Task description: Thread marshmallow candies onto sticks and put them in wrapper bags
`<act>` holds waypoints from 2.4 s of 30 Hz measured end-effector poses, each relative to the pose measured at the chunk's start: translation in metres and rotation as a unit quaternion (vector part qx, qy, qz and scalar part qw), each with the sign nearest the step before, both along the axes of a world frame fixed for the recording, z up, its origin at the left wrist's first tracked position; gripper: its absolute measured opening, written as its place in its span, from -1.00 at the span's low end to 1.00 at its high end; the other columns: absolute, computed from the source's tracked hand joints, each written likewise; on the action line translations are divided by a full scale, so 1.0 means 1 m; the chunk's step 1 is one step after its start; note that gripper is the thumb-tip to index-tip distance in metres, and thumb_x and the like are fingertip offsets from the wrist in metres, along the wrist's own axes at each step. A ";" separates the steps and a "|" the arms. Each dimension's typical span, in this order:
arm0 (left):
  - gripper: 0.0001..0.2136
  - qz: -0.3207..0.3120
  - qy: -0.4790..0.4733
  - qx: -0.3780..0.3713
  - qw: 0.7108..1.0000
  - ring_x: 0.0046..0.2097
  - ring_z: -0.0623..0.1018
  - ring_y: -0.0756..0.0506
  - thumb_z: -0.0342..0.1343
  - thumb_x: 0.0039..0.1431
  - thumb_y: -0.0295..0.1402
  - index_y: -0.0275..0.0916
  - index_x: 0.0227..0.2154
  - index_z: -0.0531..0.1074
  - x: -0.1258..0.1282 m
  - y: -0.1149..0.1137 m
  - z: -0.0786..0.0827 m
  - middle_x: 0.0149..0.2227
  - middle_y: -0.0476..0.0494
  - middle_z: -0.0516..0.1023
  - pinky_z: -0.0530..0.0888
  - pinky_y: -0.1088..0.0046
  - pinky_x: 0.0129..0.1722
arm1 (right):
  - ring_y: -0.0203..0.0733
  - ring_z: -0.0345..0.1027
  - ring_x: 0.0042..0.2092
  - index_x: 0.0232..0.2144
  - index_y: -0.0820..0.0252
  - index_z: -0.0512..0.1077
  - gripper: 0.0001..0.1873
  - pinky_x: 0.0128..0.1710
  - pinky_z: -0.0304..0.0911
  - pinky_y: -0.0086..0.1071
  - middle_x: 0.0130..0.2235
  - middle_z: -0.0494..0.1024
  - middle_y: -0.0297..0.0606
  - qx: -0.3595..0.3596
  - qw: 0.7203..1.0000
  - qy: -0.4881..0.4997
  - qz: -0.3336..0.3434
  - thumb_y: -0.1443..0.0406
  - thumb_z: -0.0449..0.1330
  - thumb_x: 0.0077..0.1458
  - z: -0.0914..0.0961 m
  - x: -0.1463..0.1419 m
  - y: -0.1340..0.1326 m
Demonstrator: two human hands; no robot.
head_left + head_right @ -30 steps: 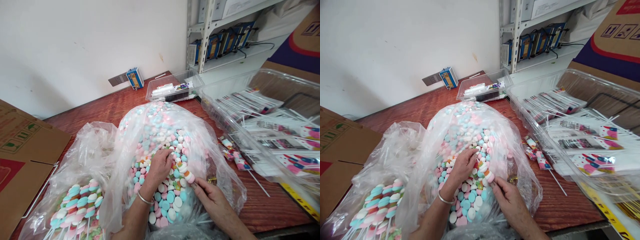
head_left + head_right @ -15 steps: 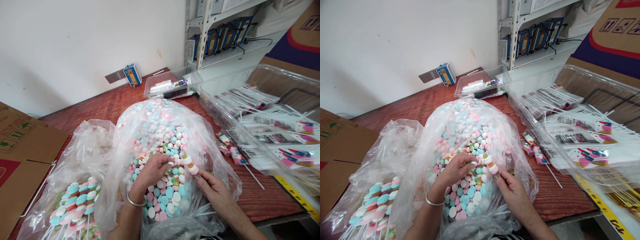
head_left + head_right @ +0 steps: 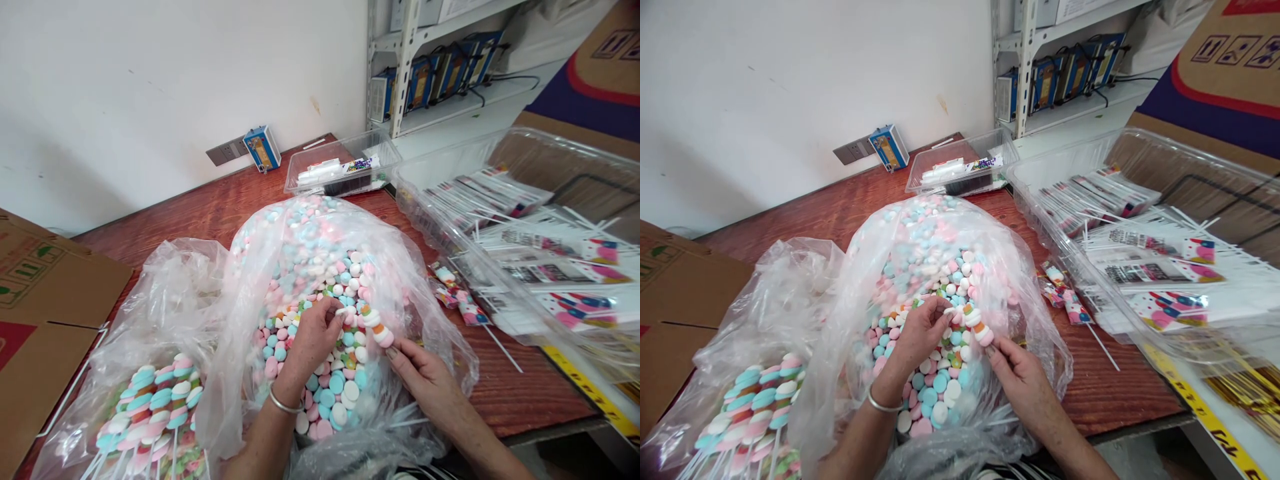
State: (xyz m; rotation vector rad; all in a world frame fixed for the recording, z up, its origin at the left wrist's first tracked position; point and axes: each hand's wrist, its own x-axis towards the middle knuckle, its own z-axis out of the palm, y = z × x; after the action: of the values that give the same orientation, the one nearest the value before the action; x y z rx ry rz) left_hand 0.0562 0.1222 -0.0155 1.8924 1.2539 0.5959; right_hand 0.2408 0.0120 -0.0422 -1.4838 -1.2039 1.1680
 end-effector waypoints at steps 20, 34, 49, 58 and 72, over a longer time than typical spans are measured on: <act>-0.78 0.105 -0.048 0.089 0.989 -0.04 0.54 -0.19 0.08 0.24 -0.36 -0.16 -0.10 0.51 0.015 -0.031 -0.019 -0.09 -0.21 0.58 0.48 0.14 0.02 | -0.26 0.18 -0.53 -0.40 0.16 0.46 -0.61 -0.54 0.13 -0.44 -0.57 0.35 -0.40 -0.011 1.000 0.005 0.002 0.04 0.01 0.23 0.002 -0.004 -0.005; -0.61 0.223 -0.375 -0.213 0.874 -0.19 0.58 -0.09 0.31 0.00 -0.20 -0.25 -0.11 0.54 0.004 -0.033 0.000 -0.19 -0.17 0.62 0.54 0.36 -0.16 | -0.15 0.37 -0.44 -0.40 0.16 0.53 -0.60 -0.43 0.30 -0.40 -0.52 0.51 -0.30 0.021 0.993 -0.059 0.100 0.08 0.01 0.22 0.040 -0.017 -0.005; -0.68 0.229 -0.361 -0.180 0.886 -0.22 0.59 -0.07 0.30 -0.06 -0.31 -0.28 -0.21 0.46 0.008 -0.030 0.003 -0.27 -0.15 0.63 0.51 0.41 -0.21 | -0.21 0.27 -0.45 -0.46 0.18 0.40 -0.59 -0.49 0.16 -0.42 -0.48 0.46 -0.32 -0.022 0.992 -0.040 0.121 0.08 -0.05 0.26 0.034 -0.020 -0.008; -0.74 0.236 -0.363 -0.187 0.882 -0.37 0.52 0.02 0.23 -0.04 -0.40 -0.26 -0.24 0.41 0.011 -0.033 0.001 -0.40 -0.03 0.56 0.43 0.54 -0.35 | -0.35 0.00 -0.62 -0.49 0.14 0.30 -0.59 -0.66 -0.11 -0.47 -0.63 0.19 -0.47 -0.064 0.993 0.051 0.089 0.00 -0.04 0.24 0.026 -0.027 -0.011; -0.87 0.214 -0.340 -0.132 0.906 -0.44 0.36 0.09 0.14 0.10 -0.44 -0.22 -0.26 0.39 0.016 -0.040 -0.007 -0.44 0.04 0.44 0.29 0.63 -0.47 | -0.38 -0.10 -0.65 -0.39 0.12 0.22 -0.69 -0.70 -0.20 -0.49 -0.64 0.10 -0.55 -0.107 0.984 0.125 0.070 0.03 -0.04 0.22 0.037 -0.048 -0.011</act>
State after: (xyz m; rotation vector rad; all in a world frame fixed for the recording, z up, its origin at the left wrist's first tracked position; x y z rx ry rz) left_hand 0.0717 0.0821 -0.0229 1.0292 1.1874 1.1351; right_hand 0.1926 0.0007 -0.0054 -1.3716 -1.0488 1.5707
